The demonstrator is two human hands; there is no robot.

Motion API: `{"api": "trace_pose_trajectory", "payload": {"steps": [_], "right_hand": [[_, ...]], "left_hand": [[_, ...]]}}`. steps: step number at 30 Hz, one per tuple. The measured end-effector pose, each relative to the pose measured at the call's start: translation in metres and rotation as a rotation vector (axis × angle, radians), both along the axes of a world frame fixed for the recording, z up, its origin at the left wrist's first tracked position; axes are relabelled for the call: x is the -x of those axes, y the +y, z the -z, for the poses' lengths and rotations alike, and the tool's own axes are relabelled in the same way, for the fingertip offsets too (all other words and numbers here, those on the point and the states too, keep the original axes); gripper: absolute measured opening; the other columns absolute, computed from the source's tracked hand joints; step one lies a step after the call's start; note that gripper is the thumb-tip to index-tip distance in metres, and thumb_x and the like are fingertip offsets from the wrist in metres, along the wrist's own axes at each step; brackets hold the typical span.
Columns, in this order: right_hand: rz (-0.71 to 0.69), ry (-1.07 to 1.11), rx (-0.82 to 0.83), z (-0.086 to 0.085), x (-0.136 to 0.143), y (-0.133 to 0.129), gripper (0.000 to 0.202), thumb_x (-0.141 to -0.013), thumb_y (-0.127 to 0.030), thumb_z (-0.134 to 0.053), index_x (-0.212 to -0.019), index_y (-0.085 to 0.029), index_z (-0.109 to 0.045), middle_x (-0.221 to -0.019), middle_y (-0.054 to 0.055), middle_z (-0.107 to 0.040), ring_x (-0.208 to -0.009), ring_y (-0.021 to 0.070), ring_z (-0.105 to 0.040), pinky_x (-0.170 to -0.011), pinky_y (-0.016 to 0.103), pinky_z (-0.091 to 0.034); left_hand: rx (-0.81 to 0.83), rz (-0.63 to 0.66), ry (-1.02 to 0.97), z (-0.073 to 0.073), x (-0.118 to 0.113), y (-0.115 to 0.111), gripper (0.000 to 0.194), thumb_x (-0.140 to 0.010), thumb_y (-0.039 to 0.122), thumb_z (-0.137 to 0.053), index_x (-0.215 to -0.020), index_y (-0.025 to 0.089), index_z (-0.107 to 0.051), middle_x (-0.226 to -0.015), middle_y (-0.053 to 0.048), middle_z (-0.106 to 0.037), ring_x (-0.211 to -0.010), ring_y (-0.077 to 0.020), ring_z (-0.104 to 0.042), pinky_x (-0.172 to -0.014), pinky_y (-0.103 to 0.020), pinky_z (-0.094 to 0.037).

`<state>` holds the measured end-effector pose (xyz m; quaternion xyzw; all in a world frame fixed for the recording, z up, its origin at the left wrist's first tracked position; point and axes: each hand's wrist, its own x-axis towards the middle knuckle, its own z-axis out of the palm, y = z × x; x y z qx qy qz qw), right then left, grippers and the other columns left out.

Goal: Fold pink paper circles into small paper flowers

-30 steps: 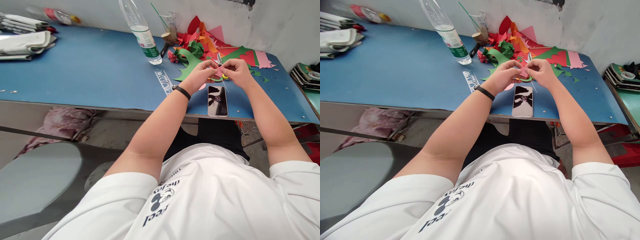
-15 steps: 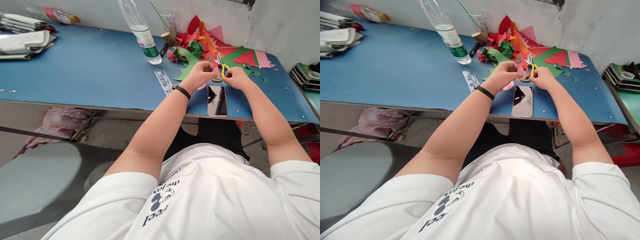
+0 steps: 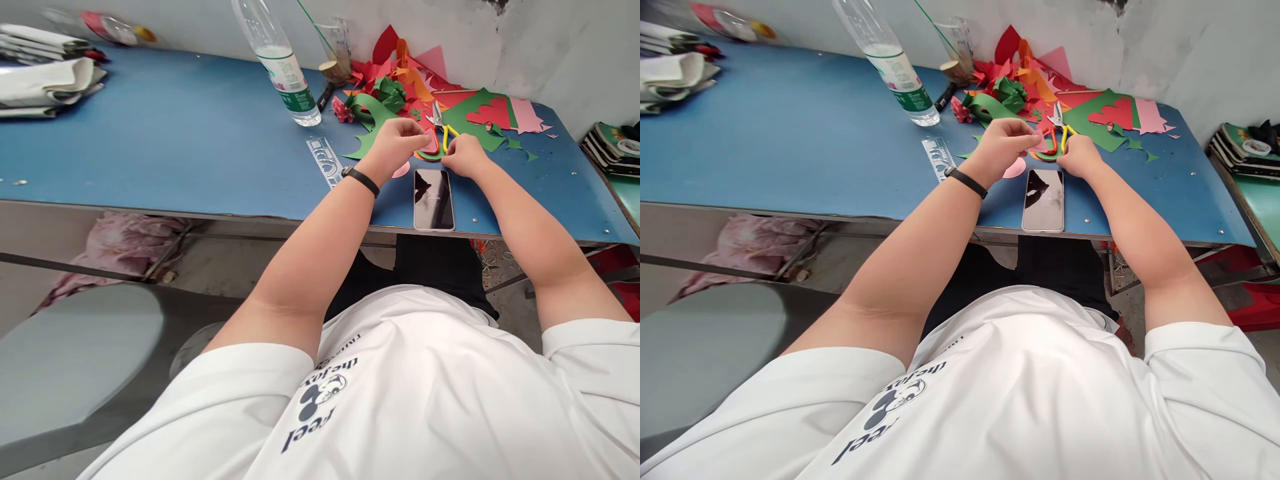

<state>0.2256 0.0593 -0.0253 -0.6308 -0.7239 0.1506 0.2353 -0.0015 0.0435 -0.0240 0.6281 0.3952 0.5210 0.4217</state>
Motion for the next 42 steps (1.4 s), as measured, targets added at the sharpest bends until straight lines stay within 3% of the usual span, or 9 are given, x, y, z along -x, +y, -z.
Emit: {"api": "trace_pose_trajectory", "payload": {"steps": [5, 9, 11, 15, 19, 25, 30, 35, 42], "right_hand": [[-0.04, 0.185, -0.018, -0.012, -0.006, -0.005, 0.038, -0.089, -0.014, -0.102, -0.092, -0.036, -0.071, -0.072, 0.001, -0.058, -0.096, 0.0387, -0.067, -0.093, 0.057, -0.071], [-0.16, 0.509, 0.006, -0.029, -0.008, -0.019, 0.047, -0.115, -0.024, -0.093, -0.084, -0.027, -0.058, -0.071, -0.003, -0.057, -0.073, 0.019, -0.055, -0.075, 0.039, -0.053], [-0.276, 0.661, -0.004, -0.033, -0.008, -0.024, 0.048, -0.115, -0.038, -0.097, -0.088, -0.027, -0.06, -0.075, -0.003, -0.063, -0.071, 0.0155, -0.056, -0.071, 0.037, -0.046], [-0.379, 0.778, -0.012, -0.032, -0.004, -0.029, 0.057, -0.097, -0.061, -0.114, -0.099, -0.03, -0.066, -0.082, -0.002, -0.073, -0.079, 0.0184, -0.062, -0.075, 0.04, -0.051], [-0.354, 0.746, -0.008, -0.027, -0.002, -0.026, 0.063, -0.088, -0.066, -0.119, -0.098, -0.031, -0.067, -0.078, -0.002, -0.07, -0.079, 0.0205, -0.062, -0.075, 0.043, -0.055], [-0.359, 0.76, -0.032, -0.023, 0.004, -0.024, 0.074, -0.085, -0.065, -0.124, -0.099, -0.031, -0.06, -0.078, -0.003, -0.067, -0.078, 0.0211, -0.064, -0.071, 0.039, -0.057], [-0.403, 0.758, -0.027, -0.036, 0.011, -0.048, 0.077, -0.092, -0.058, -0.123, -0.104, -0.031, -0.052, -0.09, -0.001, -0.071, -0.087, 0.0255, -0.076, -0.071, 0.039, -0.069], [-0.428, 0.757, -0.024, -0.041, 0.013, -0.058, 0.075, -0.093, -0.056, -0.123, -0.104, -0.031, -0.054, -0.097, 0.0, -0.073, -0.091, 0.0267, -0.078, -0.075, 0.04, -0.074], [-0.3, 0.764, -0.016, -0.033, 0.011, -0.04, 0.056, -0.098, -0.049, -0.118, -0.098, -0.03, -0.065, -0.088, 0.001, -0.072, -0.082, 0.0248, -0.074, -0.069, 0.037, -0.069]], "left_hand": [[-0.004, 0.03, -0.048, 0.0, 0.0, -0.002, 0.028, -0.099, 0.002, -0.09, -0.081, 0.021, -0.078, -0.089, -0.004, -0.077, -0.085, -0.0194, -0.069, -0.09, -0.036, -0.061], [0.019, 0.063, -0.082, 0.001, -0.005, -0.002, 0.026, -0.09, -0.005, -0.093, -0.087, 0.019, -0.082, -0.087, -0.004, -0.077, -0.092, -0.0234, -0.08, -0.098, -0.04, -0.068], [0.038, 0.113, -0.081, 0.003, -0.006, -0.002, 0.027, -0.089, -0.005, -0.097, -0.089, 0.018, -0.082, -0.087, -0.004, -0.078, -0.093, -0.026, -0.084, -0.102, -0.044, -0.072], [0.036, 0.196, -0.069, 0.004, -0.005, -0.003, 0.026, -0.088, 0.002, -0.103, -0.091, 0.018, -0.082, -0.09, -0.005, -0.081, -0.095, -0.0276, -0.087, -0.106, -0.048, -0.075], [0.011, 0.27, -0.077, 0.005, -0.002, -0.004, 0.028, -0.087, 0.008, -0.107, -0.094, 0.019, -0.083, -0.094, -0.006, -0.083, -0.099, -0.0292, -0.089, -0.107, -0.05, -0.076], [0.056, 0.276, -0.072, 0.01, -0.002, 0.001, 0.041, -0.086, 0.009, -0.114, -0.097, 0.022, -0.076, -0.083, 0.0, -0.076, -0.085, -0.0261, -0.087, -0.098, -0.049, -0.076], [0.074, 0.262, -0.103, 0.011, -0.003, 0.002, 0.048, -0.088, 0.007, -0.112, -0.102, 0.023, -0.069, -0.085, 0.0, -0.078, -0.09, -0.0283, -0.09, -0.099, -0.047, -0.074], [0.079, 0.286, -0.122, 0.012, -0.005, 0.004, 0.053, -0.088, 0.012, -0.115, -0.107, 0.024, -0.067, -0.088, 0.001, -0.078, -0.095, -0.0298, -0.093, -0.101, -0.048, -0.074], [0.092, 0.225, -0.146, 0.002, -0.006, -0.006, 0.046, -0.086, 0.006, -0.113, -0.106, 0.023, -0.075, -0.086, -0.001, -0.078, -0.1, -0.0308, -0.091, -0.098, -0.045, -0.074]]}}
